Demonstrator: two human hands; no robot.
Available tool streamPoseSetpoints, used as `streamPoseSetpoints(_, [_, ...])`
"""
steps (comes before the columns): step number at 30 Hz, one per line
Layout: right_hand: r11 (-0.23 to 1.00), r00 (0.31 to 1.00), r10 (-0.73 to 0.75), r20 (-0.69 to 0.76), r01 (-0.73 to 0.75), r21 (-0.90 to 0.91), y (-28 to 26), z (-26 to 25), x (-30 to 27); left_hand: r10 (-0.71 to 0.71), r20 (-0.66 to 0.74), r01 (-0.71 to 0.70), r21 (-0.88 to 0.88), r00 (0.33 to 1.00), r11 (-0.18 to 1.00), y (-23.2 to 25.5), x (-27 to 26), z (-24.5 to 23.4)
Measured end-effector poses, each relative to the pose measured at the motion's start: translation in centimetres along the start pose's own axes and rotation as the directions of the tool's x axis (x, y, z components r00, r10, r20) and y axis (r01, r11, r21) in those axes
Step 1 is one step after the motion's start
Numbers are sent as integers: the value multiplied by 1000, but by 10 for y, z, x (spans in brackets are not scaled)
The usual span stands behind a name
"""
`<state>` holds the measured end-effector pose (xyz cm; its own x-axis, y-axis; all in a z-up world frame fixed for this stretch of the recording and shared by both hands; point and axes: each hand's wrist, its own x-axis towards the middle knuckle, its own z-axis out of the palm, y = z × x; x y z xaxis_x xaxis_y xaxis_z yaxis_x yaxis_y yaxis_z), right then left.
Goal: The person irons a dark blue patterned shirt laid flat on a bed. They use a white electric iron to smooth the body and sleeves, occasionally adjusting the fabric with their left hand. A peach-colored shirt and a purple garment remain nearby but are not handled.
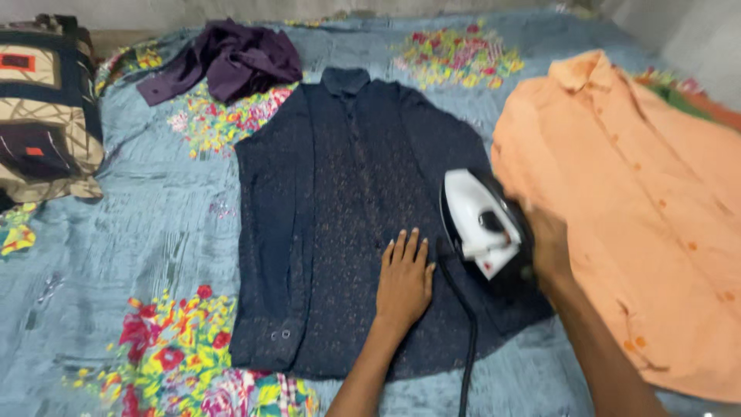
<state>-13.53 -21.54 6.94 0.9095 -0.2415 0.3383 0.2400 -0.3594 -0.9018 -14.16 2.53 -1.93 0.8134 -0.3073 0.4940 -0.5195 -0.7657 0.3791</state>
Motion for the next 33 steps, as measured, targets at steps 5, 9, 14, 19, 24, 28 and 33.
streamPoseSetpoints(5, [910, 950, 232, 207, -287, 298, 4, 20, 47, -11, 5, 11, -34, 1000, 999, 5, 2, -11])
streamPoseSetpoints(9, [985, 958, -42, 285, -9, 175, 10, 1, 15, -18, -8, 18, -42, 1000, 999, 5, 3, -13])
streamPoseSetpoints(14, [977, 978, -175, 111, 186, -102, 8, 11, -23, -52, -63, 45, -109, 997, 993, 3, 20, -17])
streamPoseSetpoints(19, [956, 979, -138, -150, 92, -278, 16, 64, 21, -138, -33, 129, -182, 990, 975, 0, 36, -21])
streamPoseSetpoints(24, [931, 943, -319, -89, 295, -216, 52, 98, 98, -141, -23, 133, -200, 990, 971, -2, 39, -22])
streamPoseSetpoints(28, [945, 959, -281, -41, 269, -183, 68, 122, 159, -123, -49, 107, -253, 991, 962, -10, 40, -23])
streamPoseSetpoints(33, [897, 985, -162, -56, 123, -424, 51, 134, 147, -292, -107, 217, -446, 950, 868, -20, 38, -29])
